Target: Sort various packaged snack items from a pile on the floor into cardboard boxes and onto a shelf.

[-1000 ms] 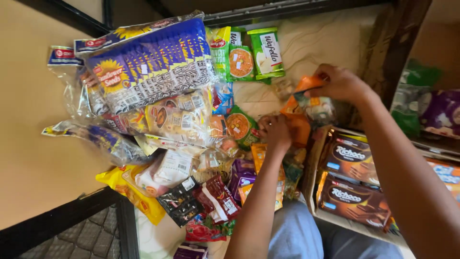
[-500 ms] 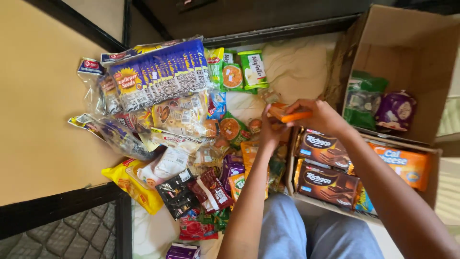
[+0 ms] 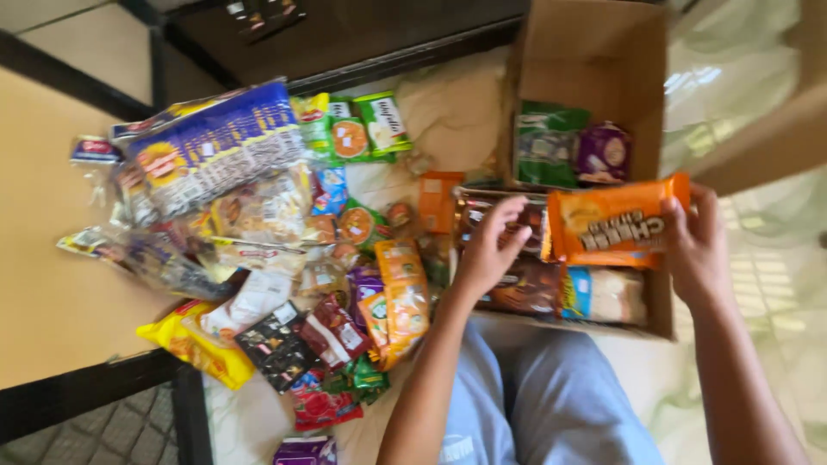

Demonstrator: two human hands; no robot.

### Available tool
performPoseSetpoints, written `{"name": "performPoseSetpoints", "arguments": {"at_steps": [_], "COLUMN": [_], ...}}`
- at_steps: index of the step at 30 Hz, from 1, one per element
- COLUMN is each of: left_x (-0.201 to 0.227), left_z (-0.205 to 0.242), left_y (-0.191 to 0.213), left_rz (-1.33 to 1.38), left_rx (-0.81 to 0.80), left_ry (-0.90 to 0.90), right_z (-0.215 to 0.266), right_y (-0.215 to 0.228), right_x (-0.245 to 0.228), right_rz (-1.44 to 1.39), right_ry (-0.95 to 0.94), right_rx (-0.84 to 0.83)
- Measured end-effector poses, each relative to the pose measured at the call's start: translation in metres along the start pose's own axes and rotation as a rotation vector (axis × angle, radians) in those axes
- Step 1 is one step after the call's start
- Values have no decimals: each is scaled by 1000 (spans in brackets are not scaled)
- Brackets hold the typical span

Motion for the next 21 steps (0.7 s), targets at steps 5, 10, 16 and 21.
{"name": "performPoseSetpoints", "arguments": {"at_steps": [5, 10, 16, 21], "left_x": [-13, -37, -2, -34], "left_z": [28, 40, 23, 11], "left_y": [-84, -104, -26, 138], "left_rz": [-428, -654, -465, -510], "left_rx": [-240, -256, -9, 500], "left_ry": [11, -126, -166, -158], "right_z": [24, 63, 55, 22], "right_y": [37, -20, -69, -145], "right_x": [49, -6, -4, -64], "right_rz": [265, 780, 904, 794], "right_ry": [218, 425, 478, 579], "right_rx": [145, 155, -32, -53]}}
Point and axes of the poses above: each hand's wrist, its own z-axis away from the middle knuckle, its own y-axis out of the back of the hand, x = y × z, the point moved 10 cm from there along -z, towards the middle knuckle, and after that the axes turned 7 degrees about z, right-handed, at the moved point
